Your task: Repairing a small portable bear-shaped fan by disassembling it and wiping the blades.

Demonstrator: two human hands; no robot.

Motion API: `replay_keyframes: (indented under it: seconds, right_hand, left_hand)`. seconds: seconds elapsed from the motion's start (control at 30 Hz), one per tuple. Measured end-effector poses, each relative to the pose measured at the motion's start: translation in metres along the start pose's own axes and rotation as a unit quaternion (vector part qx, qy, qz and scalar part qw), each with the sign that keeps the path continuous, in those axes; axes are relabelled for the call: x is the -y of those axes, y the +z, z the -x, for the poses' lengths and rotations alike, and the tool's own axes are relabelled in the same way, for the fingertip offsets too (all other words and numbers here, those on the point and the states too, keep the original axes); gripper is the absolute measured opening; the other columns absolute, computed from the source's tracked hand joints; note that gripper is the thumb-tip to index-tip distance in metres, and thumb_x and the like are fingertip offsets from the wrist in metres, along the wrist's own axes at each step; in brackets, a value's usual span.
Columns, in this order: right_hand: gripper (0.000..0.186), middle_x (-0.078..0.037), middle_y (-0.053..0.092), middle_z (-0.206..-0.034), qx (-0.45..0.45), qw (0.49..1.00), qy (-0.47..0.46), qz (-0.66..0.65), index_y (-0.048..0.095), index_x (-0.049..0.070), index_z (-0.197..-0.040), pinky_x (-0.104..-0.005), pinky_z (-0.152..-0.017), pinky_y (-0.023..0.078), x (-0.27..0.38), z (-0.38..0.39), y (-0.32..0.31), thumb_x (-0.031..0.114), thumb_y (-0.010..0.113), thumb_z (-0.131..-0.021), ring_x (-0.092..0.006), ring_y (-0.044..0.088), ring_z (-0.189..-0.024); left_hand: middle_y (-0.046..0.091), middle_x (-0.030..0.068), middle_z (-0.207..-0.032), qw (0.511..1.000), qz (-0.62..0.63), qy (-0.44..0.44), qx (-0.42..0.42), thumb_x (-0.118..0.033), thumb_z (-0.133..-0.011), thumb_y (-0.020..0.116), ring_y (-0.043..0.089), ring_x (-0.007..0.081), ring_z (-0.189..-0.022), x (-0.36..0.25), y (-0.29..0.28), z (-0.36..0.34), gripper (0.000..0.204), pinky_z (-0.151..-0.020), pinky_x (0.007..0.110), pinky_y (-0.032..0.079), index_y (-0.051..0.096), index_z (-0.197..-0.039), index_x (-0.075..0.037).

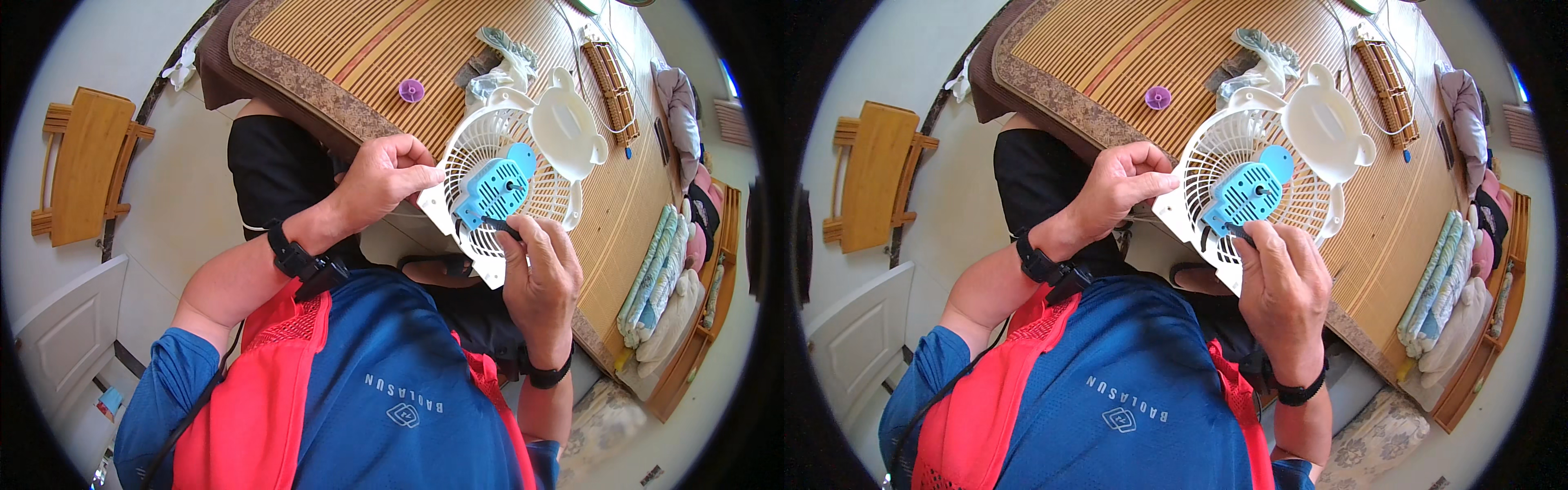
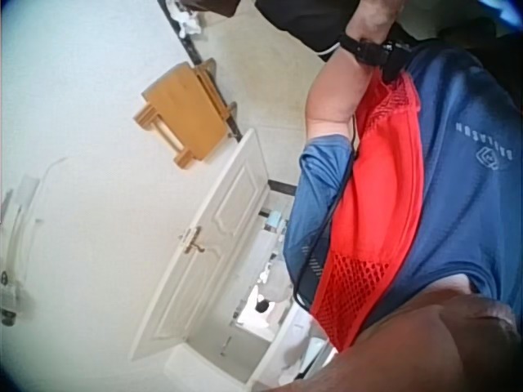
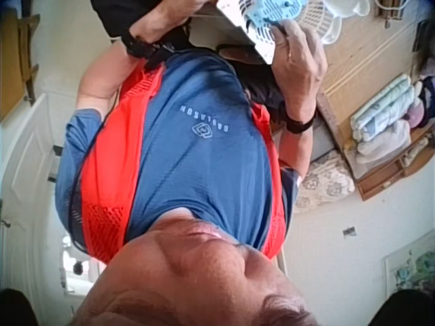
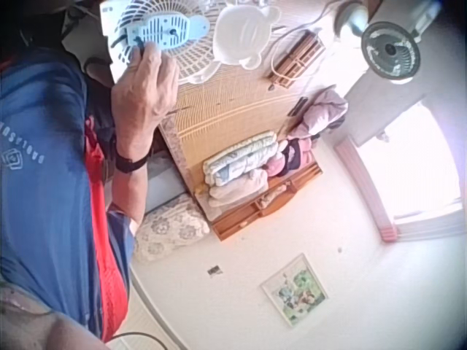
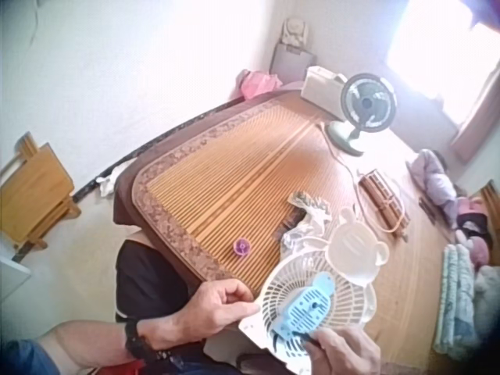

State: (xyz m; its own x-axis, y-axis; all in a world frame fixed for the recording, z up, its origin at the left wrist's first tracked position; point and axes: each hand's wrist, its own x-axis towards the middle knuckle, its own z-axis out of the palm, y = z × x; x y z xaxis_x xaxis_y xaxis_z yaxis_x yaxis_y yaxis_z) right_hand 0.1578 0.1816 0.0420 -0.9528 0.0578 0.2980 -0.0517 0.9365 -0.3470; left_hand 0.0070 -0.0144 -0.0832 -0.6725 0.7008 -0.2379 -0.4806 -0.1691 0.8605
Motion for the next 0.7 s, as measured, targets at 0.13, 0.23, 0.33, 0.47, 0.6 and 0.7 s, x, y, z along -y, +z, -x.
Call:
replay_keyframes:
  seconds: [0.13, 0.23, 0.33, 0.47, 0.6, 0.7]
  right_hand:
    - [0.024, -0.012, 0.071, -0.094, 0.003, 1.000, 0.000, 0.003, 0.076, 0.002, -0.109, -0.0423, -0.073, 0.057, 0.000, 0.000, 0.001, 0.001, 0.087, -0.087, -0.0306, 0.071, -0.083]
    - [0.024, -0.012, 0.070, -0.093, 0.009, 1.000, 0.002, 0.007, 0.076, 0.002, -0.109, -0.0422, -0.073, 0.057, -0.001, 0.000, 0.001, 0.001, 0.087, -0.087, -0.0305, 0.071, -0.083]
    - [0.024, -0.011, 0.070, -0.093, 0.014, 1.000, 0.000, 0.008, 0.075, 0.003, -0.108, -0.0423, -0.073, 0.057, -0.001, 0.000, 0.003, 0.002, 0.087, -0.087, -0.0305, 0.071, -0.084]
    - [0.025, -0.011, 0.069, -0.092, 0.029, 0.999, -0.010, 0.011, 0.075, 0.004, -0.108, -0.0429, -0.073, 0.057, 0.002, -0.002, 0.002, 0.001, 0.087, -0.086, -0.0308, 0.071, -0.083]
    - [0.025, -0.010, 0.068, -0.090, 0.045, 0.998, -0.031, 0.017, 0.074, 0.004, -0.109, -0.0430, -0.072, 0.056, 0.005, -0.009, 0.002, 0.002, 0.086, -0.087, -0.0311, 0.069, -0.081]
    - [0.017, -0.009, 0.063, -0.083, 0.060, 0.997, -0.032, 0.031, 0.073, 0.006, -0.102, -0.0435, -0.068, 0.054, 0.008, -0.016, 0.004, 0.007, 0.084, -0.090, -0.0305, 0.067, -0.074]
  left_hand:
    - [0.074, 0.0009, -0.094, 1.000, -0.004, -0.004, 0.000, -0.013, -0.103, 0.079, 0.065, 0.0057, -0.081, 0.000, -0.001, 0.000, 0.016, -0.073, 0.023, 0.051, 0.073, -0.111, 0.000]
    - [0.074, 0.0009, -0.094, 1.000, -0.002, -0.004, 0.000, -0.013, -0.103, 0.079, 0.066, 0.0058, -0.081, 0.001, 0.000, 0.000, 0.016, -0.073, 0.023, 0.051, 0.073, -0.111, 0.000]
    - [0.074, 0.0010, -0.094, 1.000, 0.002, -0.004, 0.001, -0.013, -0.103, 0.079, 0.066, 0.0058, -0.081, 0.002, 0.000, -0.001, 0.016, -0.073, 0.023, 0.051, 0.073, -0.111, 0.000]
    - [0.074, 0.0014, -0.095, 1.000, 0.006, -0.008, -0.001, -0.012, -0.103, 0.079, 0.066, 0.0057, -0.081, 0.001, 0.001, 0.000, 0.016, -0.073, 0.023, 0.052, 0.073, -0.110, 0.001]
    - [0.074, 0.0015, -0.094, 1.000, 0.006, -0.002, -0.003, -0.012, -0.103, 0.079, 0.066, 0.0055, -0.080, -0.001, 0.002, 0.001, 0.016, -0.072, 0.023, 0.051, 0.073, -0.110, 0.001]
    - [0.074, 0.0012, -0.091, 1.000, 0.003, -0.005, -0.010, -0.012, -0.102, 0.081, 0.065, 0.0054, -0.078, -0.008, 0.004, 0.002, 0.016, -0.070, 0.023, 0.051, 0.073, -0.108, 0.000]
